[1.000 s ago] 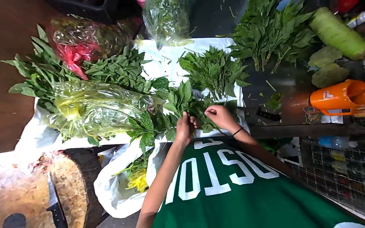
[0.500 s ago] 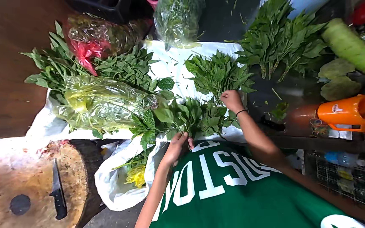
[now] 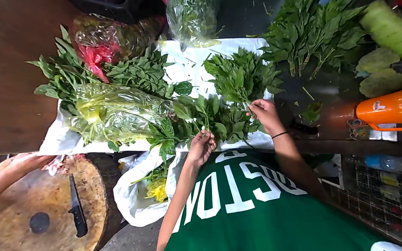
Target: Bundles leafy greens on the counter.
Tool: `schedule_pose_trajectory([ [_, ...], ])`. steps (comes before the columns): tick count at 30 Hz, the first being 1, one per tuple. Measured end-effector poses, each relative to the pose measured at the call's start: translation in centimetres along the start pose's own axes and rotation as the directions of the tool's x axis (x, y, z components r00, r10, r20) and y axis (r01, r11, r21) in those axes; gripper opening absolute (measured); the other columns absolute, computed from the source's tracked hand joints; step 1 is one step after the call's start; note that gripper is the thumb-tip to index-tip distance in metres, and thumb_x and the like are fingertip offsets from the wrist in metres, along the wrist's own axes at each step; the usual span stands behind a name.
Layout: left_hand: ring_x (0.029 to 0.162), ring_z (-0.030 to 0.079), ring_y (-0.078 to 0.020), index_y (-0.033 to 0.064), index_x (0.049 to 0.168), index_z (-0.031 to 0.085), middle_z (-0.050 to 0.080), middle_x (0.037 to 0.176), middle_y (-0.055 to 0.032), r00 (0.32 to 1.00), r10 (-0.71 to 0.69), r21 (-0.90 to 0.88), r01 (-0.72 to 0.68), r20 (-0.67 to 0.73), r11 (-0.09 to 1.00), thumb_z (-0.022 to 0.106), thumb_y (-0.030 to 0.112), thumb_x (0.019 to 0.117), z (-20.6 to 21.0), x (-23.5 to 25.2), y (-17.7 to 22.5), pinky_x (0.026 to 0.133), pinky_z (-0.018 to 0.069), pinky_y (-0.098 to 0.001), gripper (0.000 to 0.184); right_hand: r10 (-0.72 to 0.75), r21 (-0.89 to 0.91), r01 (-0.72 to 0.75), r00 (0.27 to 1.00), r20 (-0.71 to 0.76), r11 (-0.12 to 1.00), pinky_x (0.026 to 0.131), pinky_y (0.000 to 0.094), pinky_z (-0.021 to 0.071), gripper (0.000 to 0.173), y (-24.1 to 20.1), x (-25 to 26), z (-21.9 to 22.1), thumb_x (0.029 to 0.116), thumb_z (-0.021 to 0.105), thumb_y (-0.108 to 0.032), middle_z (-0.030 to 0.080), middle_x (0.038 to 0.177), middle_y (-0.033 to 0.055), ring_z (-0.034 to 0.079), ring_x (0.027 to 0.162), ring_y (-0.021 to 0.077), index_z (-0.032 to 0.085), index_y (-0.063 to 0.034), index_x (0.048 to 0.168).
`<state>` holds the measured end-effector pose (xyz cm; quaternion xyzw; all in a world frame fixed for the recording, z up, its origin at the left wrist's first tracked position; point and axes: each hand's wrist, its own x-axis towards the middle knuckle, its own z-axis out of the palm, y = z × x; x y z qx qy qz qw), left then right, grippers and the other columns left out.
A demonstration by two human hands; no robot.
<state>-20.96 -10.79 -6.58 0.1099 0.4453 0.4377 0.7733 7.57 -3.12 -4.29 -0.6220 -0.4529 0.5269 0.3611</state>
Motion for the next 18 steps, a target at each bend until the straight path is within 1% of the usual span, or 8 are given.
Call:
schedule_pose_trajectory([
  [3, 0.074, 0.066, -0.0185, 0.0092, 0.121, 0.051, 0.065, 0.092, -0.0084, 0.998, -0.051, 0.075, 0.055, -0.048, 0.996, 0.041, 0.009, 0.1094, -0.4, 1.6, -0.3, 0.069, 0.0597, -0.0349, 0.015, 0.067, 0.025, -0.067, 0.998, 0.010, 0.997, 0.075, 0.0425, 0.0633, 0.024, 0.0, -0.6, 0.8, 0.1036, 0.062, -0.025, 0.070, 0.114, 0.0117, 0.073, 0.094, 0.0249, 0.063, -0.0076, 0.121],
  [6, 0.070, 0.064, -0.0172, 0.0080, 0.124, 0.048, 0.065, 0.091, -0.0082, 0.996, -0.065, 0.173, 0.075, -0.066, 0.982, 0.041, 0.009, 0.1093, -0.1, 2.3, -0.5, 0.064, 0.0574, -0.0324, 0.016, 0.015, 0.008, -0.015, 0.999, 0.029, 1.000, 0.081, 0.0444, 0.0616, 0.028, -0.7, -2.6, 1.0, 0.1039, 0.062, -0.029, 0.069, 0.116, 0.0118, 0.071, 0.098, 0.0255, 0.063, -0.0094, 0.124],
  [9, 0.074, 0.066, -0.0177, 0.0066, 0.123, 0.052, 0.067, 0.096, -0.0091, 0.997, -0.048, 0.188, 0.058, -0.060, 0.981, 0.042, 0.010, 0.1095, 0.0, 2.0, 0.0, 0.067, 0.0585, -0.0326, 0.017, -0.087, -0.171, 0.078, 0.995, -0.045, 0.982, 0.083, 0.0429, 0.0570, 0.031, -0.5, -2.2, 1.4, 0.1025, 0.064, -0.032, 0.069, 0.116, 0.0107, 0.067, 0.096, 0.0231, 0.066, -0.0108, 0.125],
  [12, 0.084, 0.071, -0.0223, 0.0058, 0.121, 0.054, 0.071, 0.105, -0.0135, 0.998, -0.035, 0.158, 0.044, -0.055, 0.986, 0.048, 0.008, 0.1074, 0.1, 1.7, 0.0, 0.074, 0.0606, -0.0370, 0.015, -0.015, -0.357, -0.021, 0.995, -0.098, 0.934, 0.091, 0.0573, 0.0552, 0.039, 0.1, -1.8, 2.2, 0.1014, 0.065, -0.029, 0.062, 0.132, 0.0206, 0.066, 0.111, 0.0372, 0.060, -0.0063, 0.133],
  [13, 0.087, 0.072, -0.0238, 0.0054, 0.120, 0.054, 0.071, 0.107, -0.0142, 0.997, -0.029, 0.143, 0.039, -0.067, 0.989, 0.050, 0.006, 0.1064, 0.3, 1.8, 0.0, 0.077, 0.0614, -0.0391, 0.014, -0.014, -0.408, -0.007, 0.999, -0.049, 0.913, 0.089, 0.0581, 0.0551, 0.038, -0.6, -2.4, 2.8, 0.1026, 0.063, -0.029, 0.062, 0.130, 0.0225, 0.065, 0.109, 0.0386, 0.059, -0.0046, 0.132],
  [15, 0.088, 0.071, -0.0238, 0.0049, 0.115, 0.058, 0.070, 0.106, -0.0129, 0.997, -0.017, 0.127, 0.026, -0.079, 0.992, 0.055, 0.003, 0.1035, 0.7, 1.5, -0.2, 0.079, 0.0619, -0.0412, 0.012, -0.035, -0.477, 0.096, 0.990, 0.134, 0.874, 0.083, 0.0552, 0.0581, 0.033, -1.5, -3.8, 4.9, 0.1035, 0.061, -0.032, 0.068, 0.112, 0.0196, 0.069, 0.094, 0.0335, 0.065, -0.0041, 0.121],
  [17, 0.079, 0.069, -0.0192, 0.0054, 0.111, 0.062, 0.069, 0.098, -0.0093, 0.996, 0.001, 0.162, 0.014, -0.088, 0.987, 0.060, 0.005, 0.1015, 1.2, 1.6, -0.4, 0.071, 0.0614, -0.0368, 0.009, 0.058, -0.442, 0.088, 0.950, 0.306, 0.893, 0.072, 0.0479, 0.0615, 0.028, -1.3, -4.0, 7.2, 0.1025, 0.064, -0.031, 0.073, 0.093, 0.0116, 0.071, 0.077, 0.0247, 0.071, -0.0062, 0.111],
  [18, 0.075, 0.067, -0.0172, 0.0056, 0.109, 0.063, 0.069, 0.095, -0.0083, 0.996, 0.016, 0.180, 0.001, -0.093, 0.984, 0.062, 0.007, 0.1011, 1.3, 1.7, -0.6, 0.067, 0.0598, -0.0339, 0.008, 0.104, -0.381, 0.050, 0.922, 0.372, 0.923, 0.068, 0.0417, 0.0616, 0.025, -0.7, -3.8, 8.0, 0.1033, 0.063, -0.028, 0.074, 0.089, 0.0089, 0.070, 0.071, 0.0204, 0.073, -0.0061, 0.110],
])
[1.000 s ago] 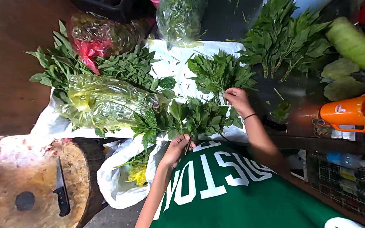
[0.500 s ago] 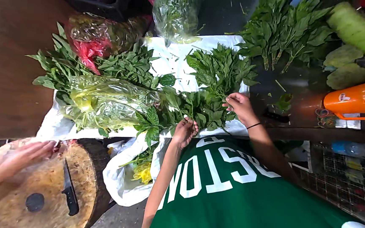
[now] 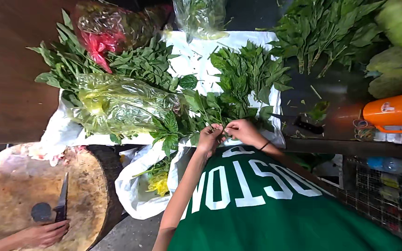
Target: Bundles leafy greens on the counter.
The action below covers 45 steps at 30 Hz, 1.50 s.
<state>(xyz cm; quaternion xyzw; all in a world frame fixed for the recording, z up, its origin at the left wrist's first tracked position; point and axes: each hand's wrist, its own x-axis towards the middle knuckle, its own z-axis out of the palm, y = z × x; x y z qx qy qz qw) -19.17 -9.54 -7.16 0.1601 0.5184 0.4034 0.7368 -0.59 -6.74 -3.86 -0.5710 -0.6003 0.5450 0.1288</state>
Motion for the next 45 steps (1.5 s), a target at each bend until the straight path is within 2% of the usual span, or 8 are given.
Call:
schedule_pose_trajectory([
  [8, 0.059, 0.055, -0.0068, 0.0129, 0.103, 0.070, 0.067, 0.083, -0.0016, 0.979, 0.201, 0.215, -0.203, 0.033, 0.955, 0.071, 0.008, 0.0951, -0.1, -0.5, 0.2, 0.052, 0.0487, -0.0222, 0.009, -0.050, 0.471, 0.008, 0.996, 0.077, 0.882, 0.065, 0.0327, 0.0602, 0.019, 1.4, 0.4, 1.2, 0.0989, 0.069, -0.015, 0.071, 0.092, 0.0108, 0.067, 0.071, 0.0168, 0.069, -0.0007, 0.111],
  [14, 0.053, 0.046, -0.0067, 0.0093, 0.101, 0.066, 0.057, 0.071, -0.0014, 0.949, 0.230, 0.092, -0.254, 0.215, 0.963, 0.061, 0.010, 0.1013, 1.2, -1.7, 1.1, 0.050, 0.0419, -0.0223, 0.005, -0.026, 0.672, 0.075, 0.996, -0.082, 0.737, 0.070, 0.0319, 0.0583, 0.017, 0.2, 0.9, -0.3, 0.1008, 0.065, -0.018, 0.066, 0.093, 0.0033, 0.062, 0.074, 0.0121, 0.066, -0.0083, 0.115],
  [22, 0.051, 0.043, -0.0062, 0.0157, 0.107, 0.056, 0.046, 0.066, 0.0057, 0.959, 0.238, 0.055, -0.233, -0.154, 0.971, 0.044, 0.033, 0.1109, -0.6, -0.2, 0.4, 0.049, 0.0436, -0.0232, 0.022, -0.169, 0.401, 0.271, 0.948, -0.271, 0.875, 0.066, 0.0308, 0.0593, 0.021, -2.4, -1.0, -5.5, 0.1026, 0.063, -0.019, 0.070, 0.096, 0.0056, 0.065, 0.072, 0.0137, 0.066, -0.0069, 0.120],
  [30, 0.064, 0.056, -0.0107, 0.0212, 0.126, 0.045, 0.056, 0.090, -0.0008, 0.991, 0.124, -0.268, -0.134, -0.053, 0.954, 0.041, 0.020, 0.1111, 0.1, 0.2, 1.3, 0.059, 0.0527, -0.0257, 0.016, -0.374, 0.014, 0.425, 0.811, -0.449, 0.905, 0.069, 0.0282, 0.0614, 0.023, -5.4, -0.7, -6.1, 0.1008, 0.066, -0.017, 0.073, 0.098, 0.0077, 0.069, 0.076, 0.0105, 0.070, -0.0020, 0.118],
  [33, 0.068, 0.057, -0.0067, 0.0231, 0.123, 0.050, 0.057, 0.089, 0.0039, 0.998, 0.014, -0.323, 0.005, 0.056, 0.946, 0.033, 0.056, 0.1085, 0.9, 1.4, 0.2, 0.060, 0.0529, -0.0215, 0.040, -0.362, -0.047, 0.373, 0.852, -0.378, 0.927, 0.075, 0.0386, 0.0620, 0.026, -6.5, 0.8, -3.1, 0.1027, 0.063, -0.020, 0.073, 0.104, 0.0128, 0.071, 0.083, 0.0185, 0.070, -0.0024, 0.121],
  [36, 0.095, 0.067, -0.0107, 0.0238, 0.131, 0.055, 0.068, 0.110, 0.0025, 0.994, 0.003, -0.269, 0.026, 0.105, 0.963, 0.023, 0.081, 0.0959, 1.7, 2.3, -0.3, 0.080, 0.0584, -0.0308, 0.074, -0.303, -0.198, 0.262, 0.929, -0.214, 0.945, 0.081, 0.0499, 0.0615, 0.022, -4.8, 2.5, 0.8, 0.1019, 0.063, -0.020, 0.073, 0.099, 0.0139, 0.072, 0.087, 0.0256, 0.074, -0.0052, 0.113],
  [41, 0.073, 0.061, -0.0140, 0.0143, 0.117, 0.053, 0.060, 0.088, -0.0020, 0.987, -0.031, -0.068, 0.020, -0.160, 0.998, 0.032, 0.050, 0.1105, 2.4, 3.0, -0.1, 0.065, 0.0549, -0.0349, 0.042, -0.084, -0.262, 0.095, 0.995, 0.053, 0.960, 0.081, 0.0530, 0.0606, 0.022, -1.6, 1.6, 1.5, 0.1002, 0.066, -0.024, 0.075, 0.094, 0.0135, 0.073, 0.083, 0.0274, 0.075, -0.0048, 0.107],
  [45, 0.058, 0.051, -0.0111, 0.0166, 0.105, 0.047, 0.050, 0.074, 0.0018, 0.995, -0.058, -0.154, 0.045, -0.080, 0.987, 0.027, 0.042, 0.1131, 0.9, 1.5, 0.5, 0.056, 0.0505, -0.0285, 0.033, -0.043, -0.291, -0.061, 0.940, -0.340, 0.955, 0.095, 0.0551, 0.0558, 0.030, 1.8, 4.1, -2.5, 0.1003, 0.064, -0.023, 0.070, 0.112, 0.0196, 0.069, 0.104, 0.0341, 0.068, -0.0018, 0.121],
])
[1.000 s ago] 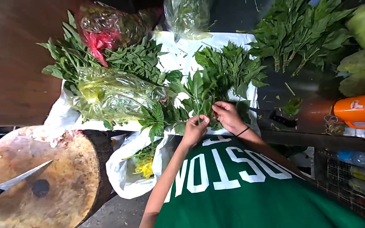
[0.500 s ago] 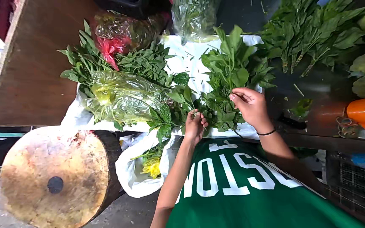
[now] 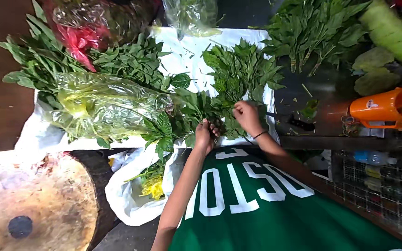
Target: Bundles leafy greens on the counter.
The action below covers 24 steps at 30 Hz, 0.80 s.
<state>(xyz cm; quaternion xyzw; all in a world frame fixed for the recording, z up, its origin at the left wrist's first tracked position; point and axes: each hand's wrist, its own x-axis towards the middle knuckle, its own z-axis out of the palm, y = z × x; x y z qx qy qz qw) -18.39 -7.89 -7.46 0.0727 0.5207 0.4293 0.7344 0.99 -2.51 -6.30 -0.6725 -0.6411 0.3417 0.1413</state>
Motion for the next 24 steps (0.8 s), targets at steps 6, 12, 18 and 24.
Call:
schedule_pose_trajectory([
  [6, 0.061, 0.062, -0.0167, 0.0049, 0.103, 0.051, 0.058, 0.071, -0.0037, 0.960, 0.020, 0.219, -0.084, 0.279, 0.972, 0.027, 0.024, 0.1138, -3.0, -2.4, -0.5, 0.064, 0.0591, -0.0351, 0.032, 0.113, -0.109, -0.108, 0.993, 0.038, 0.988, 0.093, 0.0610, 0.0540, 0.024, 3.8, 4.0, -0.5, 0.0989, 0.067, -0.022, 0.072, 0.104, 0.0205, 0.069, 0.102, 0.0386, 0.071, -0.0022, 0.111],
  [12, 0.069, 0.065, -0.0123, 0.0028, 0.107, 0.060, 0.066, 0.085, -0.0055, 0.914, -0.025, 0.071, -0.004, 0.404, 0.997, 0.036, 0.012, 0.1100, -3.7, -2.6, 0.2, 0.069, 0.0584, -0.0293, 0.026, 0.153, -0.120, -0.134, 0.974, 0.170, 0.984, 0.097, 0.0643, 0.0513, 0.032, 3.7, 4.8, -0.6, 0.0963, 0.070, -0.023, 0.070, 0.111, 0.0253, 0.067, 0.108, 0.0421, 0.070, 0.0023, 0.116],
  [18, 0.053, 0.052, -0.0072, 0.0085, 0.113, 0.059, 0.054, 0.069, 0.0003, 0.956, 0.044, -0.137, -0.004, 0.289, 0.991, 0.042, 0.009, 0.1052, -3.0, -2.2, 0.6, 0.053, 0.0490, -0.0217, 0.018, 0.007, 0.321, -0.020, 0.999, 0.043, 0.947, 0.076, 0.0469, 0.0597, 0.026, 3.3, 0.8, -1.3, 0.0986, 0.070, -0.029, 0.072, 0.101, 0.0131, 0.070, 0.084, 0.0251, 0.071, -0.0073, 0.112],
  [24, 0.049, 0.046, -0.0073, 0.0149, 0.088, 0.055, 0.047, 0.062, 0.0039, 0.962, 0.198, -0.163, -0.168, 0.189, 0.972, 0.059, 0.012, 0.1008, -0.7, -0.8, 2.6, 0.051, 0.0468, -0.0235, 0.014, -0.091, 0.328, 0.107, 0.994, -0.064, 0.939, 0.078, 0.0436, 0.0593, 0.023, 1.9, -1.1, -3.4, 0.0984, 0.070, -0.027, 0.072, 0.097, 0.0103, 0.069, 0.084, 0.0205, 0.073, -0.0079, 0.110],
])
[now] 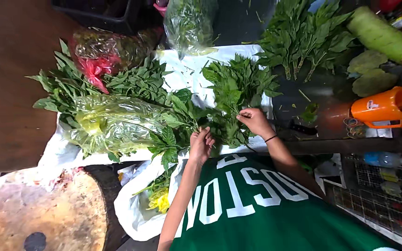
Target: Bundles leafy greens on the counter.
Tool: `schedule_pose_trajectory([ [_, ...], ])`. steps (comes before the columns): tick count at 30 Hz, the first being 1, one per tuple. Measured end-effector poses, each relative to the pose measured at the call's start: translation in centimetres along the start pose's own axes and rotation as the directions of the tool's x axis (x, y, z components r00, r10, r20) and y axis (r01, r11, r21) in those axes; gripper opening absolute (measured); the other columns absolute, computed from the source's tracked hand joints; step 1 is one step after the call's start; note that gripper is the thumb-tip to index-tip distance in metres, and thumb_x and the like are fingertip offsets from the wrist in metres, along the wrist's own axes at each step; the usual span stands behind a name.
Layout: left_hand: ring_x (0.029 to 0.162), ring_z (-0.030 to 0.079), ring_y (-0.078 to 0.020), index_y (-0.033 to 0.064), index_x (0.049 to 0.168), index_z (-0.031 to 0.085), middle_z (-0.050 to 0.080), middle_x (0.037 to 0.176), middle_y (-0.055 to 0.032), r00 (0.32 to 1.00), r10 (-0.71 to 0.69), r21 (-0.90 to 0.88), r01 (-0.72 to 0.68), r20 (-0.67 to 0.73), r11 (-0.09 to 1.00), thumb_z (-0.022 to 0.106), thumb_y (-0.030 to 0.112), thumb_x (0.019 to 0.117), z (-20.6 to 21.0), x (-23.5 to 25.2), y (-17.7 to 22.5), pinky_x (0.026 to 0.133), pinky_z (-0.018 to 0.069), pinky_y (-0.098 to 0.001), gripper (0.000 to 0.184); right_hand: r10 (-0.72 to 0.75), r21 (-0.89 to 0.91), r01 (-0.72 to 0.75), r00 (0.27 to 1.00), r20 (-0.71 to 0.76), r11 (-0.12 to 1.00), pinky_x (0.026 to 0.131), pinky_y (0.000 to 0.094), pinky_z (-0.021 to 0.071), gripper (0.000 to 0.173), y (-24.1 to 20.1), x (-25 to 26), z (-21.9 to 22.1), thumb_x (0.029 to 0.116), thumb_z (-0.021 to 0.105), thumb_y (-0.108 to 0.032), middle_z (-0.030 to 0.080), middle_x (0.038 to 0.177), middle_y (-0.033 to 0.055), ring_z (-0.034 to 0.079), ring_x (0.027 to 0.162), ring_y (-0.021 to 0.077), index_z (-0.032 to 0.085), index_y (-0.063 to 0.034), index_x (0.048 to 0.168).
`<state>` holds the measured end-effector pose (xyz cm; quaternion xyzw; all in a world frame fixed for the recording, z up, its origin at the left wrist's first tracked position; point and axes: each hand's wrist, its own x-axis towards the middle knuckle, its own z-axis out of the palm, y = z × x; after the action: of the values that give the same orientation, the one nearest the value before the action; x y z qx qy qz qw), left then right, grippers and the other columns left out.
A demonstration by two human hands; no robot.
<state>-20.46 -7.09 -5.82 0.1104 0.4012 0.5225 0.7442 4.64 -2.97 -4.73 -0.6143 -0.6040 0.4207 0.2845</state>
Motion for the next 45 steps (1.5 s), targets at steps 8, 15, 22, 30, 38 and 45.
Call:
schedule_pose_trajectory([
  [8, 0.045, 0.039, -0.0047, 0.0156, 0.090, 0.054, 0.046, 0.060, 0.0043, 0.990, -0.107, 0.269, 0.079, 0.091, 0.960, 0.069, 0.013, 0.0972, 3.5, 2.9, -2.0, 0.044, 0.0362, -0.0200, 0.016, -0.058, 0.282, 0.028, 0.993, 0.099, 0.959, 0.070, 0.0321, 0.0590, 0.019, -3.6, -2.3, 0.3, 0.0979, 0.071, -0.016, 0.073, 0.097, 0.0078, 0.067, 0.076, 0.0146, 0.074, -0.0052, 0.113],
  [15, 0.045, 0.040, -0.0034, 0.0146, 0.089, 0.059, 0.056, 0.066, 0.0012, 0.964, -0.155, 0.273, 0.093, 0.216, 0.958, 0.070, 0.004, 0.0932, 3.7, 2.6, -1.4, 0.042, 0.0349, -0.0181, 0.016, -0.081, 0.244, 0.071, 0.996, 0.029, 0.967, 0.083, 0.0336, 0.0608, 0.015, -1.8, -3.3, 0.1, 0.0950, 0.074, -0.012, 0.074, 0.103, 0.0061, 0.070, 0.091, 0.0151, 0.077, -0.0051, 0.108],
  [22, 0.057, 0.053, -0.0123, 0.0042, 0.097, 0.060, 0.067, 0.086, -0.0079, 0.998, 0.062, 0.523, -0.055, 0.004, 0.850, 0.074, 0.004, 0.0890, 0.7, 3.7, -1.6, 0.049, 0.0446, -0.0276, 0.016, 0.160, 0.609, -0.065, 0.982, -0.102, 0.790, 0.071, 0.0326, 0.0585, 0.019, -1.1, -2.5, -0.6, 0.0980, 0.070, -0.016, 0.072, 0.092, 0.0093, 0.065, 0.075, 0.0155, 0.075, -0.0021, 0.110],
  [30, 0.056, 0.053, -0.0152, 0.0073, 0.078, 0.057, 0.054, 0.065, -0.0027, 0.907, 0.389, 0.811, -0.104, -0.160, 0.576, 0.085, 0.026, 0.0845, -4.0, 3.5, 0.6, 0.055, 0.0489, -0.0369, 0.034, 0.174, 0.613, -0.123, 0.984, -0.024, 0.781, 0.075, 0.0318, 0.0555, 0.028, -1.2, -0.7, -2.2, 0.1045, 0.058, -0.023, 0.072, 0.112, 0.0076, 0.065, 0.089, 0.0154, 0.073, -0.0043, 0.121],
  [38, 0.045, 0.044, -0.0120, 0.0064, 0.091, 0.059, 0.047, 0.058, -0.0014, 0.937, 0.225, 0.571, -0.034, -0.268, 0.820, 0.058, 0.041, 0.1045, -1.5, 1.1, 0.5, 0.045, 0.0424, -0.0291, 0.037, -0.001, 0.432, 0.024, 0.999, -0.054, 0.902, 0.079, 0.0340, 0.0596, 0.022, -4.0, -0.5, 0.6, 0.0991, 0.067, -0.014, 0.075, 0.108, 0.0086, 0.070, 0.087, 0.0166, 0.074, -0.0035, 0.117],
  [45, 0.044, 0.039, -0.0037, 0.0122, 0.119, 0.065, 0.051, 0.068, 0.0018, 0.997, 0.080, 0.043, -0.080, -0.013, 0.996, 0.057, 0.027, 0.1059, 1.2, -0.3, -0.1, 0.039, 0.0363, -0.0173, 0.021, -0.205, 0.212, 0.172, 0.967, 0.148, 0.962, 0.070, 0.0331, 0.0625, 0.016, -7.0, 0.7, 2.5, 0.0951, 0.073, -0.012, 0.074, 0.091, 0.0061, 0.071, 0.075, 0.0155, 0.072, -0.0057, 0.109],
])
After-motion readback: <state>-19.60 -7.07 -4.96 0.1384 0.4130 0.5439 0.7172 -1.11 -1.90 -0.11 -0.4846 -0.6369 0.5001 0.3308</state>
